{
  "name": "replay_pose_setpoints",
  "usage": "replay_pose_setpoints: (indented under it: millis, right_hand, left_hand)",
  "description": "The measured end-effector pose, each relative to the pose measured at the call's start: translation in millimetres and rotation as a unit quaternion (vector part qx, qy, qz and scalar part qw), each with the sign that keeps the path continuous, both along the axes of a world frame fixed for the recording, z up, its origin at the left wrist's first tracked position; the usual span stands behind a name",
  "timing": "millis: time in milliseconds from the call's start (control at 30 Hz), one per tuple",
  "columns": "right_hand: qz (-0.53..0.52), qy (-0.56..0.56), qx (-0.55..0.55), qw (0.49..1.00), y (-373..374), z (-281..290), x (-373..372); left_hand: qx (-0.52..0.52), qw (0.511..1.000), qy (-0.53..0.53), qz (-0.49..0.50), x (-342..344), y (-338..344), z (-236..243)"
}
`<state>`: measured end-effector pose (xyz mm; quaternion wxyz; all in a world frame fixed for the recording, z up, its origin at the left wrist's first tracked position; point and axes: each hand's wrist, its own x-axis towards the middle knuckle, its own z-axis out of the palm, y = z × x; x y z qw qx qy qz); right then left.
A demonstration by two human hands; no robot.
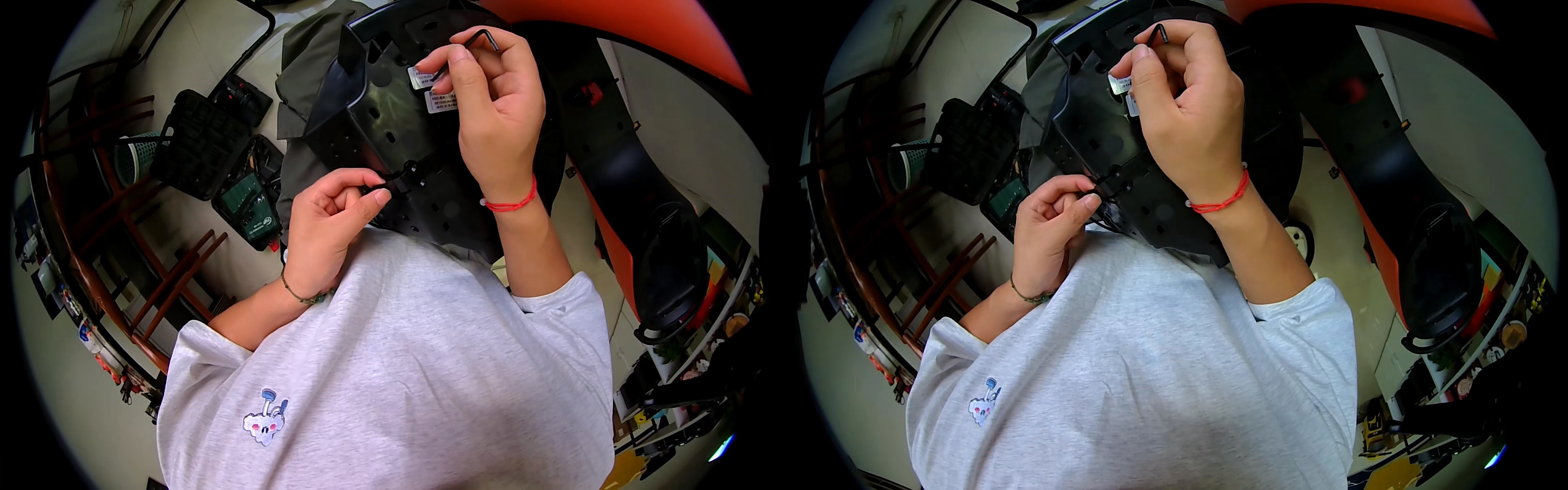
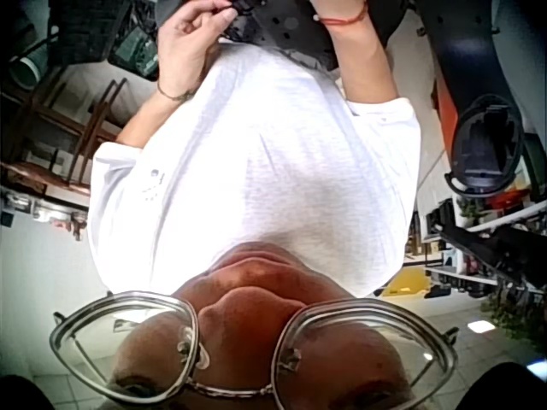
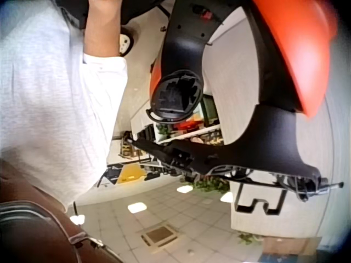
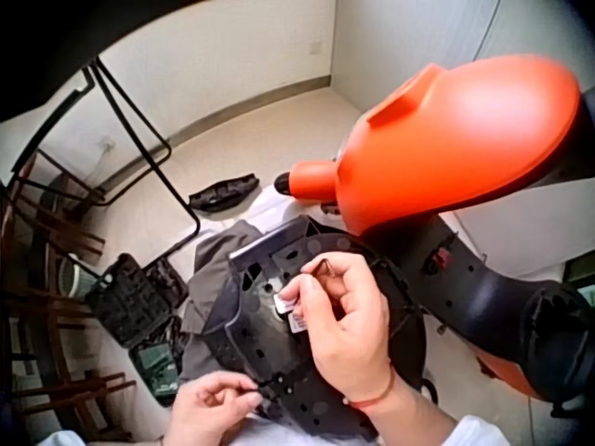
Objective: The person unscrews bolts from a black plastic motorcycle fairing using an allen key and removes them by hand.
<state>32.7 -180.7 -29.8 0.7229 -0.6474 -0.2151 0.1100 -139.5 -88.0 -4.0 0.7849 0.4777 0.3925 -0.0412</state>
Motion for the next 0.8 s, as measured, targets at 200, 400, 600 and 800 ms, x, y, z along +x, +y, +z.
replay_pose_setpoints:
  millis: [200, 400, 600, 800]
  right_hand:
    - [0.017, -0.031, -0.055, 0.998, 1, 0, -2]
    - [0.021, -0.005, -0.054, 0.998, 3, 6, -5]
    - [-0.004, 0.065, 0.032, 0.997, -2, 3, 5]
    - [-0.011, 0.035, -0.04, 0.999, -13, 24, 13]
  left_hand:
    - [0.027, 0.999, -0.023, -0.022, 1, 5, -3]
    - [0.009, 0.999, -0.026, -0.025, 9, -4, 16]
    - [0.026, 0.996, -0.047, -0.07, 10, 7, 10]
    - [0.269, 0.929, -0.055, -0.249, 15, 21, 16]
